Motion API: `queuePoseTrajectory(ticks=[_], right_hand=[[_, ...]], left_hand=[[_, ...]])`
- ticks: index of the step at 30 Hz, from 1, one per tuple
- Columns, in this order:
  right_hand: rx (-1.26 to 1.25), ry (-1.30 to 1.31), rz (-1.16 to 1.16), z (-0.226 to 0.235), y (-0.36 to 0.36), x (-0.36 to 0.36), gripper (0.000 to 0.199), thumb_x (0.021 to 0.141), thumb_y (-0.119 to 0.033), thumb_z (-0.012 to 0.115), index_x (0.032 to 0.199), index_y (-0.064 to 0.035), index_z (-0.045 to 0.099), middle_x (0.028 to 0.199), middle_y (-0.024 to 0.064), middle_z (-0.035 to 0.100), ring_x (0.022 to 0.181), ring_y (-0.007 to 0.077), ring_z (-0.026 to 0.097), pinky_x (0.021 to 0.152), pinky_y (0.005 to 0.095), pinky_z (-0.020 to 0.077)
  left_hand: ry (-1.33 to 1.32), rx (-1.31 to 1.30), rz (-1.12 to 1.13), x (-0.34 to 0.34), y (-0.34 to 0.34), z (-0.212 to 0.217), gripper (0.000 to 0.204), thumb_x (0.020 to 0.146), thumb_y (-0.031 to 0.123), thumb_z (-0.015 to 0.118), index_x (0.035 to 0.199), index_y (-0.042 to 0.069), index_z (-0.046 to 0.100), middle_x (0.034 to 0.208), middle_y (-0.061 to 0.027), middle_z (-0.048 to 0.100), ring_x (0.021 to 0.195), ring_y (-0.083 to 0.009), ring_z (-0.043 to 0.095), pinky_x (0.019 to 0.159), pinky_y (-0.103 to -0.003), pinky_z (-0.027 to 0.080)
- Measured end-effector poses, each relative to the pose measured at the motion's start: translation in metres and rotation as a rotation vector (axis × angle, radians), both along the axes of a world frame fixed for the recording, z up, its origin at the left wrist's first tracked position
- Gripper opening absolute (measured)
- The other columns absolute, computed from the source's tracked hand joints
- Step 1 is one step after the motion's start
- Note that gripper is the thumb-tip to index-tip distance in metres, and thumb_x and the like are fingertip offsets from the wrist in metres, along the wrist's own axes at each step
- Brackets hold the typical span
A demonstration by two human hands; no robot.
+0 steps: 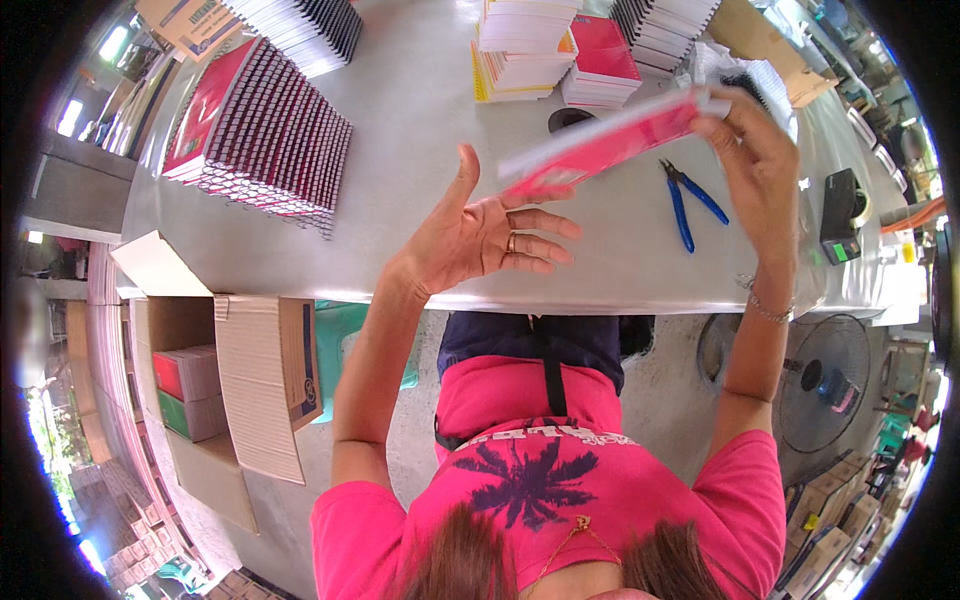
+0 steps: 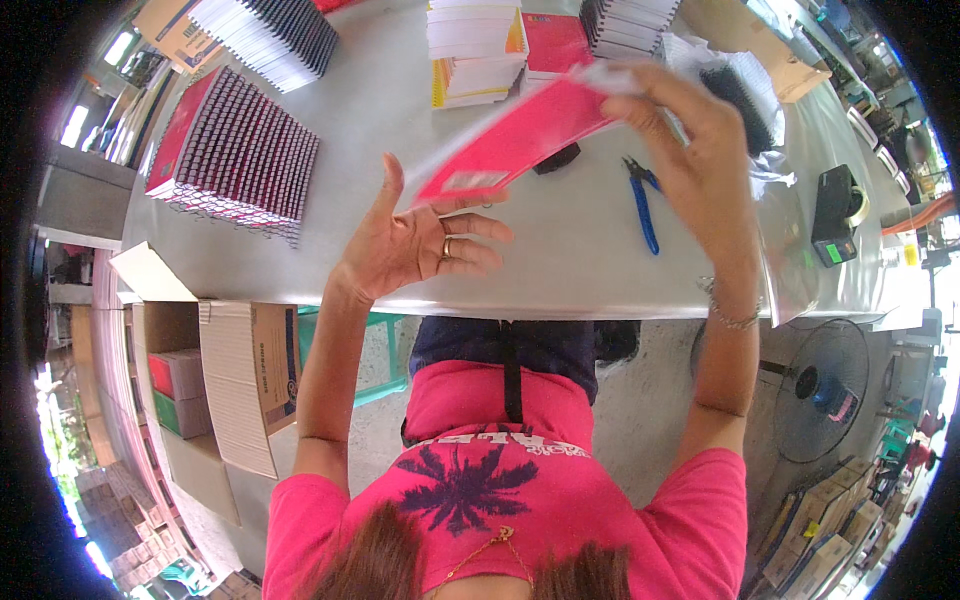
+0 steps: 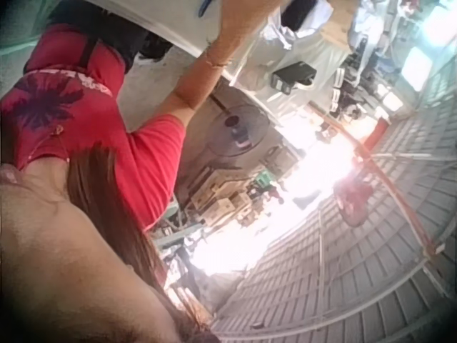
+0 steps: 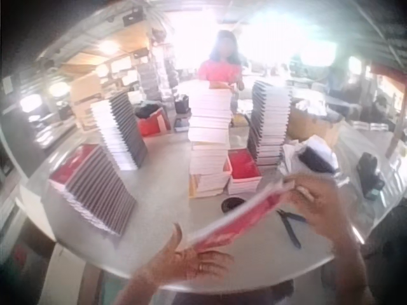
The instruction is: The person inserts a metal spiral binding through the pre-punched holes of a pink notebook, uses pliers to cut the excess binding, and places the finished notebook onto a stack.
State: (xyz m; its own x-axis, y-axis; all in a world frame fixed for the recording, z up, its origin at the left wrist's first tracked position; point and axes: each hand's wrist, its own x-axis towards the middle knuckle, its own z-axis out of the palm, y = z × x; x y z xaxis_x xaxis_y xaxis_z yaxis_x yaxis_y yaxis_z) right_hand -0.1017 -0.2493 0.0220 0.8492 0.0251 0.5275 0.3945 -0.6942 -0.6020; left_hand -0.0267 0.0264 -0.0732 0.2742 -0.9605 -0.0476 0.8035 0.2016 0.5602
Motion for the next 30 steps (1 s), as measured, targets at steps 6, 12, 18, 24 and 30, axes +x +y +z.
queuePoseTrajectory(ticks=[6,12,18,24,30], right_hand=[[0.053,-0.180,0.186,-0.032,0.019,-0.009,0.020,0.092,-0.003,0.055,0.103,-0.0060,0.072,0.127,0.0102,0.059,0.120,0.0245,0.054,0.097,0.0339,0.0439],[0.899,0.287,0.226,-0.106,0.030,-0.009,0.057,0.097,-0.015,0.057,0.146,-0.0055,0.031,0.138,0.0079,0.045,0.126,0.0177,0.044,0.103,0.0308,0.0364],[0.666,0.334,0.076,-0.128,0.052,-0.012,0.056,0.090,-0.003,0.061,0.140,-0.0049,0.037,0.132,0.0047,0.047,0.120,0.0143,0.047,0.101,0.0305,0.0368],[0.752,0.281,0.051,-0.144,0.081,-0.010,0.042,0.091,0.001,0.054,0.131,-0.0025,0.042,0.127,0.0075,0.049,0.114,0.0194,0.050,0.100,0.0316,0.0379],[0.655,0.269,-0.009,-0.136,0.093,-0.018,0.043,0.093,0.003,0.046,0.134,-0.0025,0.037,0.129,0.0141,0.047,0.120,0.0241,0.048,0.102,0.0338,0.0359]], left_hand=[[-0.322,0.275,0.536,-0.010,-0.004,0.007,0.048,0.095,0.012,0.059,0.138,0.004,0.038,0.124,-0.0095,0.056,0.107,-0.0153,0.059,0.092,-0.030,0.050],[-0.965,0.387,0.858,-0.010,-0.005,-0.012,0.050,0.093,-0.002,0.056,0.138,0.007,0.034,0.120,-0.0077,0.054,0.108,-0.0136,0.055,0.094,-0.029,0.047],[-1.126,0.582,0.975,-0.031,-0.020,-0.025,0.055,0.093,-0.006,0.051,0.141,0.012,0.032,0.120,-0.0097,0.048,0.107,-0.0139,0.051,0.095,-0.028,0.041],[-1.311,0.682,0.971,-0.037,-0.026,-0.024,0.042,0.097,0.001,0.046,0.138,0.010,0.039,0.118,-0.0102,0.046,0.104,-0.0183,0.044,0.097,-0.031,0.035],[-1.365,0.773,1.023,-0.047,-0.035,-0.021,0.030,0.098,0.005,0.044,0.128,0.005,0.048,0.118,-0.0146,0.046,0.111,-0.0292,0.040,0.101,-0.038,0.031]])
